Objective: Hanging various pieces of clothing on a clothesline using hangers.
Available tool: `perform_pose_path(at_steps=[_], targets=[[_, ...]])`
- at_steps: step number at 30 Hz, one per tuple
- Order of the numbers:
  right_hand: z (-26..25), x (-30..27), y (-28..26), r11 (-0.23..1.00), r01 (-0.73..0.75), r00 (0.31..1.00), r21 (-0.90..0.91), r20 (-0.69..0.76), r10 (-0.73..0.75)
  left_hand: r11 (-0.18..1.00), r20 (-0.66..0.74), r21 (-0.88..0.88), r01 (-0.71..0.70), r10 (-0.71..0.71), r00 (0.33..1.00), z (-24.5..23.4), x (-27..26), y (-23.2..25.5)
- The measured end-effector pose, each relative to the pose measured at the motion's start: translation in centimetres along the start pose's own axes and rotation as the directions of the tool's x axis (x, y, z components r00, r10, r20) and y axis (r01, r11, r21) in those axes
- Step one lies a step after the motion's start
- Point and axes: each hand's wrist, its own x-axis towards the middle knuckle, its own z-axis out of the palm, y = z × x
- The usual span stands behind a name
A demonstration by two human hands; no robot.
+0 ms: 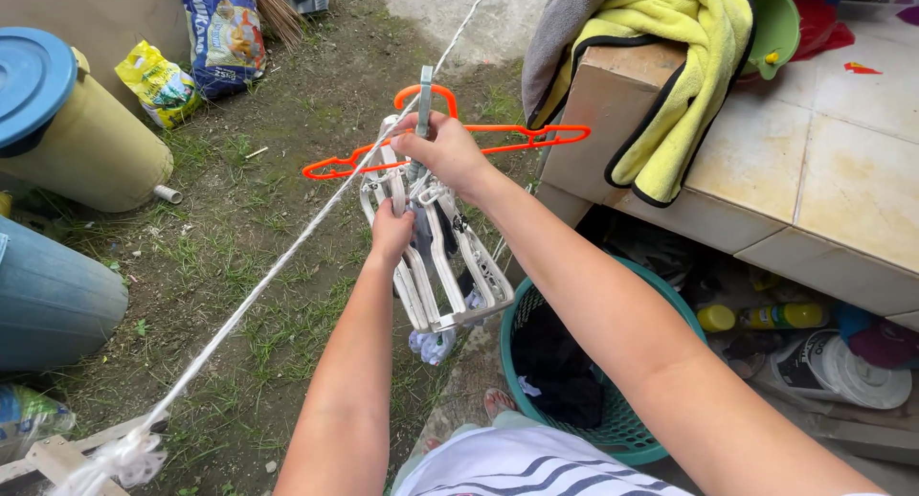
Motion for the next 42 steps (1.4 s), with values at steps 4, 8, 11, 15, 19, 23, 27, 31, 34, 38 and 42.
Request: perform_pose_path(at_steps=[4, 8, 11, 15, 19, 23, 27, 31, 34, 38, 42], targets=[[-0.3, -0.3, -0.1, 0.997, -0.056, 0.998, -0.047, -0.036, 0.054, 1.0, 0.017, -0.013, 0.001, -0.001, 1.0, 0.5, 0.5, -1.2], [-0.3, -1.5, -1.5, 0.98, -0.029, 0.999, -0.199, -0.046, 0.02, 0.999, 0.02, -0.051, 0.013, -0.012, 1.0, 0.5, 0.2, -1.6], [0.3, -3.2, -4.2, 0.928, -0.081, 0.994, -0.365, -0.093, 0.05, 0.998, 0.008, -0.056, -0.009, 0.009, 1.0, 0.7, 0.1, -2.2], [-0.3, -3.7, -3.7, 0.905, -0.041, 0.993, -0.424, -0.117, -0.01, 0.998, -0.016, -0.02, -0.067, 0.066, 0.998, 1.2, 0.2, -3.6], [-1.2, -4.7, -3.7, 0.89, -0.03, 0.992, -0.456, -0.119, -0.028, 0.995, 0.025, -0.09, -0.052, 0.055, 0.998, 2.2, -1.7, -2.7], [-2.4, -5.6, -2.9, 0.927, 0.023, 0.99, -0.374, -0.12, -0.073, 0.983, 0.077, -0.168, 0.075, -0.063, 0.995, 3.1, -3.8, -1.7], [-4.7, -6.0, -0.5, 0.925, 0.218, 0.96, -0.311, -0.102, -0.26, 0.972, 0.096, -0.206, 0.11, -0.091, 0.991, 4.0, -4.6, -1.9], [-5.1, -7.8, -1.0, 0.984, 0.019, 0.966, -0.18, -0.249, -0.064, 0.956, 0.116, -0.261, 0.132, -0.105, 0.988, 4.3, -4.6, -2.3], [-5.7, -7.6, 0.9, 0.994, 0.04, 0.972, -0.104, -0.228, -0.063, 0.95, 0.157, -0.263, 0.17, -0.132, 0.979, 4.5, -4.8, -2.3], [-5.9, -7.9, 0.9, 0.995, 0.062, 0.951, -0.075, -0.299, -0.081, 0.939, 0.15, -0.296, 0.174, -0.134, 0.98, 4.2, -4.9, -1.9], [-6.8, -8.7, 1.7, 0.997, 0.033, 0.925, -0.07, -0.375, -0.057, 0.934, 0.152, -0.313, 0.175, -0.132, 0.98, 3.7, -5.3, -1.6]])
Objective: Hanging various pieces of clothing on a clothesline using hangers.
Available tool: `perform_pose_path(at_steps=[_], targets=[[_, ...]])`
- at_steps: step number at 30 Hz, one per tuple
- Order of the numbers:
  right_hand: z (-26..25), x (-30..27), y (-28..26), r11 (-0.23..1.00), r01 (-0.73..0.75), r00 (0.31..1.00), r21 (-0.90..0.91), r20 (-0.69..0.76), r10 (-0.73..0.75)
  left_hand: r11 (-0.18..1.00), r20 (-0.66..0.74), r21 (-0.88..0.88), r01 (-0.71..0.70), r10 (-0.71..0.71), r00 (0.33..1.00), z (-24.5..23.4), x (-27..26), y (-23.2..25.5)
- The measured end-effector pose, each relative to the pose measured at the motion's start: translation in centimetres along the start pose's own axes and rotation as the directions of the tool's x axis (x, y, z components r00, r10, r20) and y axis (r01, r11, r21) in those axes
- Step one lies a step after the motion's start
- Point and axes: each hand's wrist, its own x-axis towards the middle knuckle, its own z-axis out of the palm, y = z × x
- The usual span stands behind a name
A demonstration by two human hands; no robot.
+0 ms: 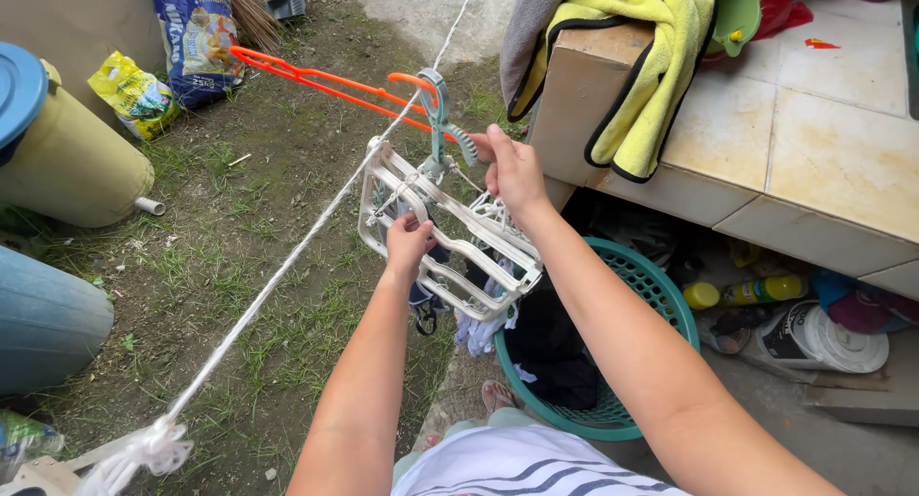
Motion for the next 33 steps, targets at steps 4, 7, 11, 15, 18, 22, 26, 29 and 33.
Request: perform_pose_path(at_steps=[4, 7, 11, 15, 18, 22, 26, 29, 33], targets=[[-0.5, -0.8, 0.7, 0.998, -0.056, 0.998, -0.018, 0.012, 0.056, 1.0, -0.007, 0.021, -0.01, 0.01, 1.0, 0.0, -1.8, -0.2], [-0.9, -1.1, 1.3, 0.996, -0.092, 0.996, -0.009, 0.008, 0.092, 0.998, -0.119, -0.009, -0.061, 0.06, 0.991, 0.9, -3.8, -0.7], [-1.9, -2.4, 2.1, 0.985, -0.167, 0.984, -0.035, 0.055, 0.168, 0.972, -0.335, 0.161, -0.17, 0.216, 0.917, 3.6, -7.7, -1.4], [-3.8, -5.3, 1.8, 0.965, -0.261, 0.965, -0.029, 0.001, 0.261, 0.973, -0.262, 0.018, -0.23, 0.227, 0.938, 7.3, -12.4, 0.0], [-7.1, -6.9, 1.0, 0.975, -0.218, 0.969, -0.027, -0.124, 0.214, 0.941, -0.089, -0.008, -0.34, 0.338, 0.937, 10.8, -16.5, 0.5], [-14.1, -7.4, -1.8, 0.989, -0.143, 0.94, 0.035, -0.308, 0.146, 0.789, 0.097, 0.068, -0.611, 0.604, 0.791, 17.1, -21.7, 3.6], [-21.0, -6.6, -3.6, 0.997, -0.059, 0.879, 0.044, -0.47, 0.073, 0.887, 0.31, 0.044, -0.46, 0.426, 0.85, 24.3, -21.8, 6.1], [-24.7, -6.4, -5.3, 0.999, -0.051, 0.846, 0.016, -0.53, 0.051, 0.953, 0.354, -0.022, -0.302, 0.29, 0.889, 29.8, -19.3, 5.8], [-29.3, -5.0, -7.4, 0.997, -0.074, 0.803, -0.03, -0.595, 0.042, 0.981, 0.396, -0.107, -0.162, 0.191, 0.898, 36.6, -18.0, 7.1]])
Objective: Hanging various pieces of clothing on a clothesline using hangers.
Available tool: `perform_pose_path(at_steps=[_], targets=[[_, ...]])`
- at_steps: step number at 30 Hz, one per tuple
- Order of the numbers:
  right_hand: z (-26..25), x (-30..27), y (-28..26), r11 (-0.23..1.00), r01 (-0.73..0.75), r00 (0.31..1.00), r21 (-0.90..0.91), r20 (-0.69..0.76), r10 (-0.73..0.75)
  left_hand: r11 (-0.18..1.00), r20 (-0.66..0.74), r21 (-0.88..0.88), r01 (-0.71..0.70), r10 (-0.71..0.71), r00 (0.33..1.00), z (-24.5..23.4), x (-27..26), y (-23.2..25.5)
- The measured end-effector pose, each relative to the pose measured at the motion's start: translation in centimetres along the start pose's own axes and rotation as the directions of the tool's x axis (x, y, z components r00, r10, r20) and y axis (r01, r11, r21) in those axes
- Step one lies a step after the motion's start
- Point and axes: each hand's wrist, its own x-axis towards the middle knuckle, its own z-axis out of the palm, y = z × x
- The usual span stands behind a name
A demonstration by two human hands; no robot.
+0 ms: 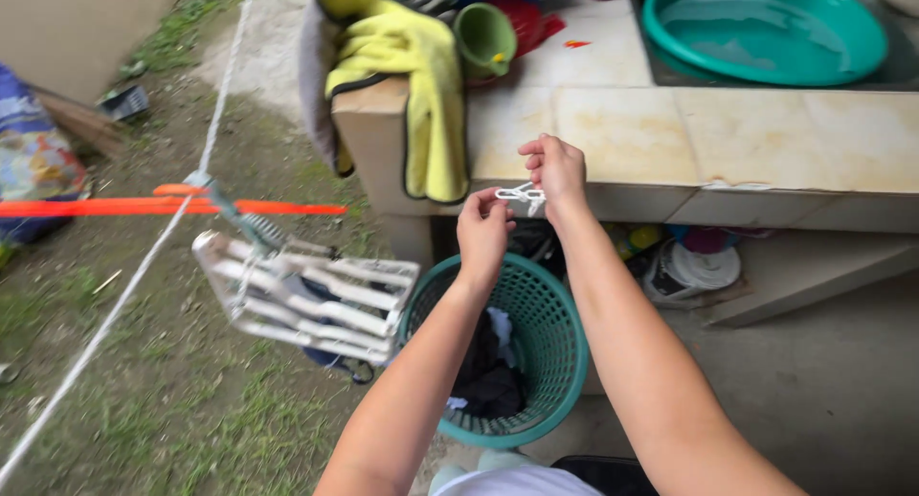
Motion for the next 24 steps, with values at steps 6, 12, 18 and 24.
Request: perform_pose_path(at_steps=[6, 12, 18, 24], targets=[[-2.4, 8.5, -1.7, 0.994, 0.101, 0.98, -0.045, -0.168, -0.107, 0.997, 0.032, -0.083, -0.001, 0.003, 0.999, 4.9, 7.3, -2.8], [-3.9, 16.0, 5.6, 0.965, 0.251, 0.965, -0.07, 0.092, -0.244, 0.999, -0.104, -0.039, 0.031, -0.035, 0.994, 3.9, 8.9, -2.7], [-2.4, 2.7, -0.1, 0.82, 0.405, 0.88, -0.405, -0.071, -0.47, 0.978, -0.069, -0.174, -0.119, 0.109, 0.992, 0.5, 6.1, -3.8], [-2.1, -7.2, 11.8, 0.946, 0.299, 0.945, -0.123, 0.174, -0.276, 1.0, 0.042, -0.013, 0.015, -0.014, 0.999, -4.5, -1.1, -9.7]])
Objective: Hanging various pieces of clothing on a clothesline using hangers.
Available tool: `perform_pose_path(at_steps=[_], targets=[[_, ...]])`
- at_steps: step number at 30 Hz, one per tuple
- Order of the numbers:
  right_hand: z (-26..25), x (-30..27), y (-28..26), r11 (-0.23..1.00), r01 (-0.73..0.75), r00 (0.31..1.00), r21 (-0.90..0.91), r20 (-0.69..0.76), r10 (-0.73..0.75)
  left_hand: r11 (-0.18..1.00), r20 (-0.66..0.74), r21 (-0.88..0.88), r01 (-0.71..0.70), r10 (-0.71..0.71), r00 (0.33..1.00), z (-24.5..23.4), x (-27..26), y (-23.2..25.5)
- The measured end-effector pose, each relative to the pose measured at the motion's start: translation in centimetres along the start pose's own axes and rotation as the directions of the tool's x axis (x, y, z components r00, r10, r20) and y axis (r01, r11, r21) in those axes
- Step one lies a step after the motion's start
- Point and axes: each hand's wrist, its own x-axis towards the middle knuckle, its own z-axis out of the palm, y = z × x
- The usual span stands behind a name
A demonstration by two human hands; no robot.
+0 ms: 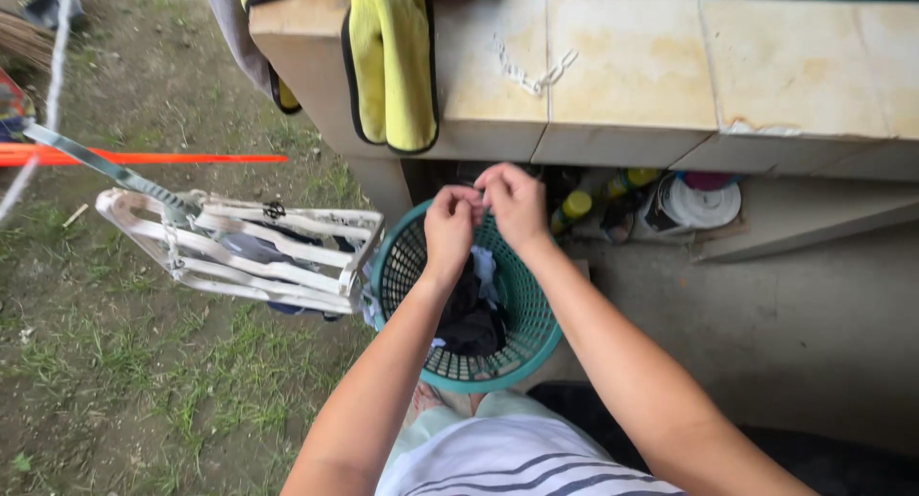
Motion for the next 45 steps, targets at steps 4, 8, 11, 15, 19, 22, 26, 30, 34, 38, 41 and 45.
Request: perform_pose_path(at_steps=[4, 8, 11, 15, 19, 22, 26, 30, 34, 38, 41, 45], targets=[[0.6, -5.6, 7.7, 0.978, -0.155, 0.984, -0.142, 0.063, 0.165, 0.813, -0.111, 0.544, 0.209, -0.177, 0.978, -5.9, -5.2, -8.8], [-0.9, -11.0, 21.1, 0.802, -0.543, 0.806, -0.251, 0.112, 0.581, 0.605, -0.161, 0.744, 0.282, -0.246, 0.956, -13.4, -8.7, -20.1], [-1.7, -16.1, 32.7, 0.735, -0.573, 0.754, -0.362, 0.12, 0.646, 0.485, -0.191, 0.803, 0.346, -0.341, 0.92, -17.2, -10.2, -24.8], [-0.5, -18.2, 40.6, 0.567, -0.561, 0.689, -0.603, 0.039, 0.723, 0.383, -0.26, 0.826, 0.413, -0.391, 0.883, -20.3, -9.7, -29.6], [4.2, -16.5, 36.1, 0.513, -0.491, 0.682, -0.704, 0.055, 0.729, 0.319, -0.349, 0.829, 0.46, -0.348, 0.87, -21.5, -8.1, -33.2], [6.3, -18.2, 37.6, 0.58, -0.386, 0.715, -0.717, 0.164, 0.679, 0.337, -0.41, 0.723, 0.604, -0.495, 0.766, -21.9, -7.6, -33.9], [4.3, -20.5, 40.9, 0.445, -0.363, 0.495, -0.819, 0.235, 0.837, 0.312, -0.364, 0.752, 0.581, -0.539, 0.76, -23.0, -8.5, -37.2], [0.6, -15.4, 33.2, 0.174, -0.465, 0.558, -0.868, -0.135, 0.819, 0.293, -0.23, 0.873, 0.391, -0.46, 0.858, -21.6, -9.8, -38.7], [-3.5, -10.4, 25.3, -0.037, -0.46, 0.547, -0.887, -0.316, 0.775, 0.327, -0.125, 0.896, 0.302, -0.465, 0.876, -18.5, -10.7, -34.6], [-2.6, -9.1, 17.1, 0.008, -0.483, 0.558, -0.876, -0.301, 0.774, 0.294, -0.11, 0.848, 0.441, -0.717, 0.689, -18.2, -12.3, -35.2], [-2.5, -9.8, 14.4, 0.142, -0.502, 0.575, -0.853, -0.207, 0.791, 0.522, -0.144, 0.594, 0.612, -0.68, 0.719, -18.6, -13.1, -34.6], [-5.4, -10.0, 11.0, 0.483, -0.616, 0.598, -0.623, 0.029, 0.801, 0.52, -0.182, -0.129, 0.844, -0.849, 0.495, -14.4, -10.0, -15.2]])
